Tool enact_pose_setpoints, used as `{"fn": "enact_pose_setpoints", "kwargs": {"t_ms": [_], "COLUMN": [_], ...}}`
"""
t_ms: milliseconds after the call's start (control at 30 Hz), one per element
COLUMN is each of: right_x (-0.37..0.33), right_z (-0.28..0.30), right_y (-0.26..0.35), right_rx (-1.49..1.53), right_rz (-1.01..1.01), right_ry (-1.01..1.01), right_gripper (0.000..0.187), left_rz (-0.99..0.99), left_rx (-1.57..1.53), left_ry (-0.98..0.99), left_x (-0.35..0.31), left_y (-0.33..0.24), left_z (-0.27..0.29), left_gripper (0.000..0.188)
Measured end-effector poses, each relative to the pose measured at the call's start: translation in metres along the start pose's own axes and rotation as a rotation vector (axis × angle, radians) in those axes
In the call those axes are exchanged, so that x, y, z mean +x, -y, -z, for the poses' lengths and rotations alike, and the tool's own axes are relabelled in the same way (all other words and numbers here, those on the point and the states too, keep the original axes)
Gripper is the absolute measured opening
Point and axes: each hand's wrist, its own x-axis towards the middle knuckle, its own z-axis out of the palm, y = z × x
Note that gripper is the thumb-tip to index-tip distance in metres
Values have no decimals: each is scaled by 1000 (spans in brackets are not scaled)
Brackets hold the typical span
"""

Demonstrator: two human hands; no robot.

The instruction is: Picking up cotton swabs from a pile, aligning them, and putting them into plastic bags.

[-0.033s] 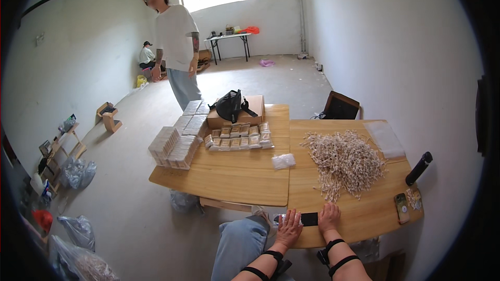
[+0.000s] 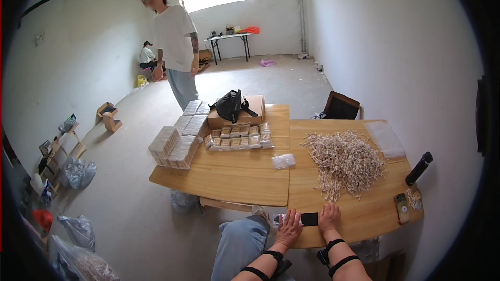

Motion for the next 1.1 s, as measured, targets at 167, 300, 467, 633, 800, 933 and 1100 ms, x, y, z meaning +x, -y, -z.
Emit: {"fn": "enact_pose_setpoints", "kwargs": {"t_ms": [167, 300, 467, 633, 800, 933, 1100], "right_x": [-3, -4, -2, 0, 3, -1, -3], "right_z": [-3, -4, -1, -3, -4, -4, -2], "right_y": [-4, -4, -1, -2, -2, -2, -3], "right_rx": [2, -7, 24, 1, -3, -13, -14], "right_rz": [23, 18, 11, 12, 41, 35, 28], "right_ry": [-25, -16, -6, -3, -60, -14, -15], "right_gripper": [29, 30, 28, 29, 32, 32, 32], "left_rz": [30, 25, 19, 3, 1, -2, 0], "left_rx": [13, 2, 22, 13, 40, 0, 29], "left_ry": [54, 29, 41, 12, 9, -18, -7], "left_x": [2, 2, 2, 5, 7, 3, 2], "left_y": [-5, -5, -5, -4, -6, -4, -6], "left_z": [6, 6, 7, 6, 12, 5, 9], "left_gripper": [63, 63, 64, 63, 63, 63, 65]}}
